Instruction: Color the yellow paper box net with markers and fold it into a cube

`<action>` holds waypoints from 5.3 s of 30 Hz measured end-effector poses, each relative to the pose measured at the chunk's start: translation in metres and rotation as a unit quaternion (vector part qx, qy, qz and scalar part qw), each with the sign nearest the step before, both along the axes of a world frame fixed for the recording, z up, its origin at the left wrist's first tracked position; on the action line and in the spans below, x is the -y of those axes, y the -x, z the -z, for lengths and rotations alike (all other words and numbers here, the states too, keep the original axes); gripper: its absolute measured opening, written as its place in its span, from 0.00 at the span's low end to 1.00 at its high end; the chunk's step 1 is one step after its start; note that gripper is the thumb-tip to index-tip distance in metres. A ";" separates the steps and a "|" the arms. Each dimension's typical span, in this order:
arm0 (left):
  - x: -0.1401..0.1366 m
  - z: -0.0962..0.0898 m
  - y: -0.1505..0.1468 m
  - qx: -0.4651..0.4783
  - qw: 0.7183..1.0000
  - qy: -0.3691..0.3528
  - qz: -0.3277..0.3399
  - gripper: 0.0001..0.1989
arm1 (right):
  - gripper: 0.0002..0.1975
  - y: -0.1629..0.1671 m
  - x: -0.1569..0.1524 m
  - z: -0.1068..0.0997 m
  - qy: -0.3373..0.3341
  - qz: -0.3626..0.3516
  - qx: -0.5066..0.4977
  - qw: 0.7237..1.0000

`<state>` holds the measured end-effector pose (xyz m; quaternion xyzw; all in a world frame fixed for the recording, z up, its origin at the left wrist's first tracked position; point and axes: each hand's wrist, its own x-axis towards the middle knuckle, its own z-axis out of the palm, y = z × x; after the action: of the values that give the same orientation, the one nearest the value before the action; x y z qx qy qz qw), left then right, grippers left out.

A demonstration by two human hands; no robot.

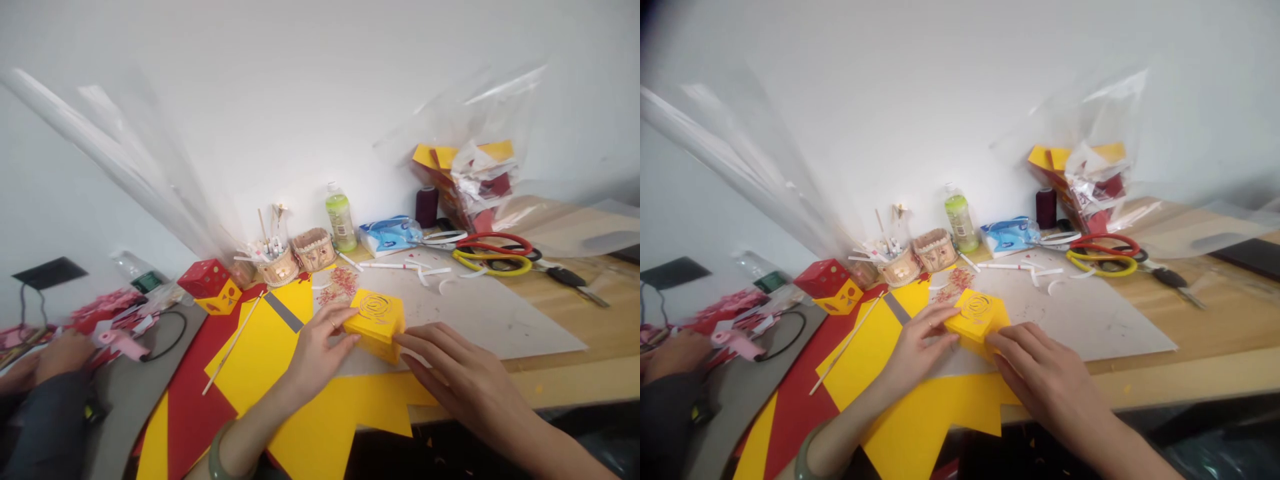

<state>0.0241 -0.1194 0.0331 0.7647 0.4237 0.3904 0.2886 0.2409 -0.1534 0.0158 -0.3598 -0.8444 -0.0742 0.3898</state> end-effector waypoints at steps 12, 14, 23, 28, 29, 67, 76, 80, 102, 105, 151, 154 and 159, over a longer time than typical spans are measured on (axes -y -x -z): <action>-0.005 -0.007 -0.003 -0.014 0.993 -0.108 0.055 0.12 | 0.06 -0.002 -0.011 -0.008 0.014 -0.005 -0.100 0.995; -0.011 -0.010 -0.002 -0.013 0.993 -0.083 0.087 0.17 | 0.05 -0.003 -0.013 -0.008 0.033 -0.014 -0.119 0.992; -0.023 -0.002 -0.003 -0.054 0.988 0.031 0.139 0.37 | 0.03 0.002 -0.018 -0.002 0.185 -0.038 -0.279 0.941; -0.020 0.004 -0.007 -0.068 0.988 0.010 0.141 0.35 | 0.04 0.004 -0.018 -0.003 0.102 -0.040 -0.227 0.968; -0.019 0.004 -0.008 -0.070 0.987 0.011 0.142 0.35 | 0.03 0.004 -0.019 -0.003 0.088 -0.039 -0.218 0.971; -0.026 0.013 -0.009 0.124 0.985 0.000 0.123 0.13 | 0.07 0.004 -0.022 0.004 0.095 -0.069 -0.207 0.971; -0.026 0.014 -0.009 0.145 0.981 0.039 0.125 0.12 | 0.09 0.004 -0.023 0.006 0.050 -0.057 -0.177 0.981; -0.025 0.013 -0.009 0.166 0.975 0.051 0.138 0.11 | 0.09 0.004 -0.023 0.007 0.042 -0.058 -0.173 0.982; -0.024 0.012 -0.006 0.153 0.973 0.061 0.160 0.16 | 0.07 0.004 -0.019 0.008 0.007 -0.032 -0.120 0.992; -0.023 0.009 -0.004 0.120 0.979 0.069 0.152 0.17 | 0.07 0.004 -0.019 0.010 0.010 -0.032 -0.109 0.993; -0.023 0.013 -0.006 0.149 0.986 -0.030 0.071 0.54 | 0.33 0.009 -0.039 0.000 0.251 -0.120 -0.336 0.900; -0.023 0.013 -0.006 0.181 0.977 0.012 0.109 0.51 | 0.35 0.014 -0.038 0.001 0.282 -0.168 -0.374 0.867; -0.023 0.015 -0.007 0.218 0.969 0.016 0.119 0.47 | 0.36 0.012 -0.043 0.005 0.270 -0.165 -0.285 0.905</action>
<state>0.0312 -0.0962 0.0180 0.7012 0.2630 0.5037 0.4306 0.2289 -0.1108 0.0106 -0.3128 -0.7322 0.3273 0.5089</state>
